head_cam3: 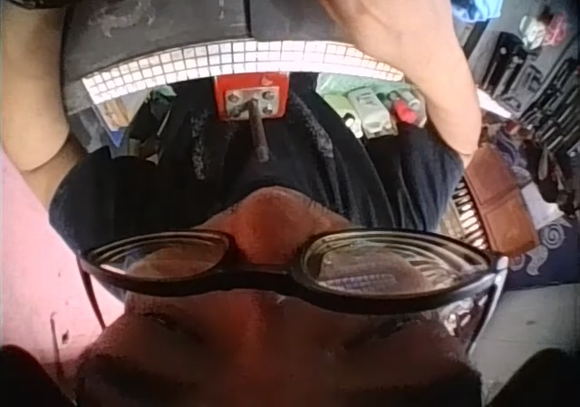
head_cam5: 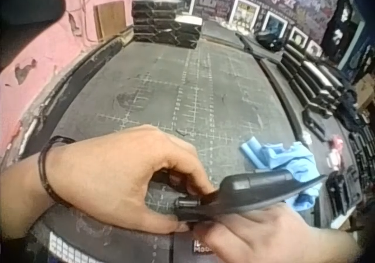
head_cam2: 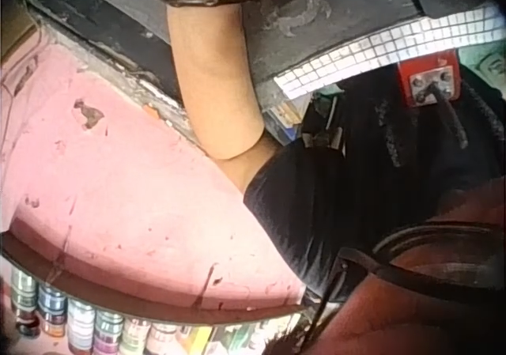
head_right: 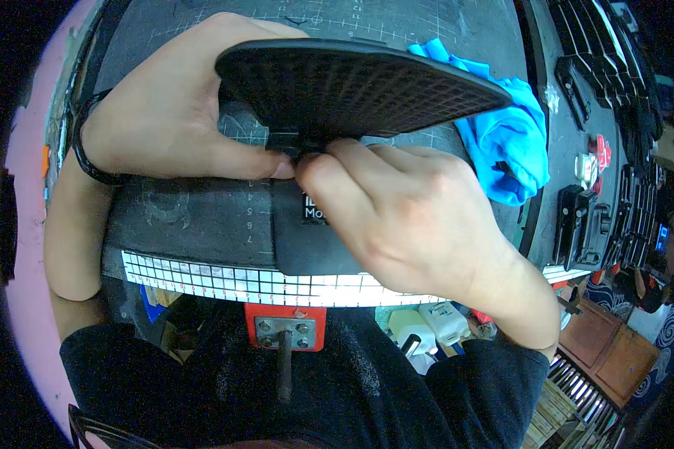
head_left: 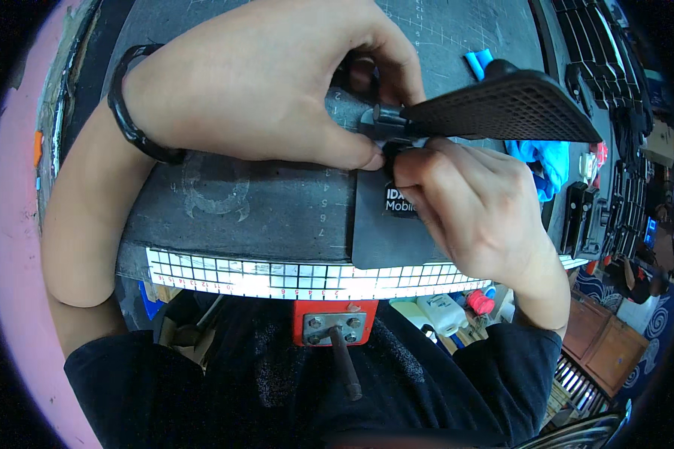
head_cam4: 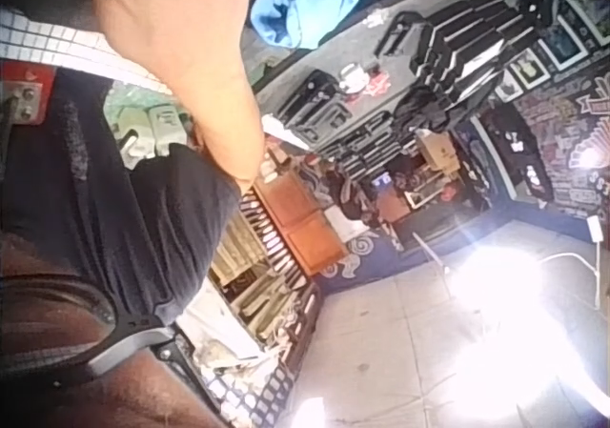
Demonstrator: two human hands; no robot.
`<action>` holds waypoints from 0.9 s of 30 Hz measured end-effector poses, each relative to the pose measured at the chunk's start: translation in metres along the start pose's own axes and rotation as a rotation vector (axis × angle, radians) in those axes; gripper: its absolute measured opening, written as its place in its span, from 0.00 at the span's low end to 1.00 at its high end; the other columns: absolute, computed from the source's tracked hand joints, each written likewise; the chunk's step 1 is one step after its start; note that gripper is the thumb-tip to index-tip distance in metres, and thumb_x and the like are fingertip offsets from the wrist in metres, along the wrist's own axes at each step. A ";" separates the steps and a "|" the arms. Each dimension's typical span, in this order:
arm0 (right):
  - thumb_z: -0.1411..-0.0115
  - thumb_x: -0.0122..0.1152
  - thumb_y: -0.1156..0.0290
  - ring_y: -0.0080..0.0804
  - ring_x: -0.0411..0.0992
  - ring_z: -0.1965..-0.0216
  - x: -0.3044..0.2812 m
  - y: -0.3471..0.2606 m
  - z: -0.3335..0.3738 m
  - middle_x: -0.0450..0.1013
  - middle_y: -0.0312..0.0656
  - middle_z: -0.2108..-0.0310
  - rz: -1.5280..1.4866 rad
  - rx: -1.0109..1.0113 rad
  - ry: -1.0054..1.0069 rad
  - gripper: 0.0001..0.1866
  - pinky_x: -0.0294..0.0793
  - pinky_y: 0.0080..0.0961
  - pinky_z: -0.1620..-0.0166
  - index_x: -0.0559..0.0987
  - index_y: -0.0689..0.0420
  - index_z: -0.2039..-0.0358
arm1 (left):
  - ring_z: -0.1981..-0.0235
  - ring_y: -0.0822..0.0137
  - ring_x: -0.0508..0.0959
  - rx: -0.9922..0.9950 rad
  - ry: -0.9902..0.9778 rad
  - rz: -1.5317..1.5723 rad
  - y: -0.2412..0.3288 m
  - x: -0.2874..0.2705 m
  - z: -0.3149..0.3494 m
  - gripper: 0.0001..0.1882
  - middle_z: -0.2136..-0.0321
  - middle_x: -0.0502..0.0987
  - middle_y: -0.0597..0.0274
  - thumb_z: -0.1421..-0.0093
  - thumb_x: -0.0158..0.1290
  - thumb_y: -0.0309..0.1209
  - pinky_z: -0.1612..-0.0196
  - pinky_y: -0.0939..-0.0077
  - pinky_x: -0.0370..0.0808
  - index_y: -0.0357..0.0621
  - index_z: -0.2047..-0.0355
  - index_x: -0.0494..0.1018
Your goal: Cleaning and assembling plastic mobile stands and placing them into product boxes.
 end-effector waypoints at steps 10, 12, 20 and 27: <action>0.43 0.72 0.76 0.41 0.82 0.69 -0.004 0.000 -0.004 0.80 0.42 0.69 -0.115 0.043 -0.016 0.10 0.78 0.34 0.67 0.80 0.59 0.62 | 0.52 0.58 0.80 0.124 -0.145 0.082 0.013 -0.012 -0.010 0.36 0.53 0.81 0.51 0.53 0.77 0.32 0.45 0.65 0.77 0.36 0.45 0.76; 0.44 0.72 0.76 0.41 0.81 0.70 -0.002 0.000 -0.003 0.80 0.42 0.69 -0.054 0.022 -0.005 0.11 0.78 0.33 0.67 0.80 0.58 0.62 | 0.62 0.60 0.82 0.127 -0.263 0.317 0.015 -0.007 -0.013 0.23 0.62 0.83 0.52 0.47 0.73 0.32 0.55 0.69 0.80 0.35 0.54 0.81; 0.51 0.72 0.74 0.39 0.80 0.71 0.003 -0.001 -0.001 0.78 0.40 0.69 -0.014 -0.015 0.058 0.14 0.77 0.34 0.68 0.79 0.58 0.63 | 0.41 0.56 0.78 0.027 -0.017 -0.272 0.006 0.001 0.010 0.49 0.44 0.78 0.52 0.59 0.81 0.33 0.36 0.63 0.74 0.38 0.36 0.72; 0.50 0.72 0.76 0.39 0.80 0.69 0.005 0.004 0.000 0.78 0.41 0.68 -0.070 -0.020 0.052 0.13 0.77 0.34 0.67 0.77 0.59 0.65 | 0.63 0.61 0.82 0.121 -0.253 0.251 0.028 -0.010 -0.019 0.22 0.62 0.82 0.54 0.48 0.74 0.32 0.56 0.70 0.79 0.35 0.55 0.80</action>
Point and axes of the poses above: each hand's wrist, its own z-axis away from the middle knuckle, its own x-axis out of the palm, y = z × x, the point moved 2 cm from there along -z, towards the middle knuckle
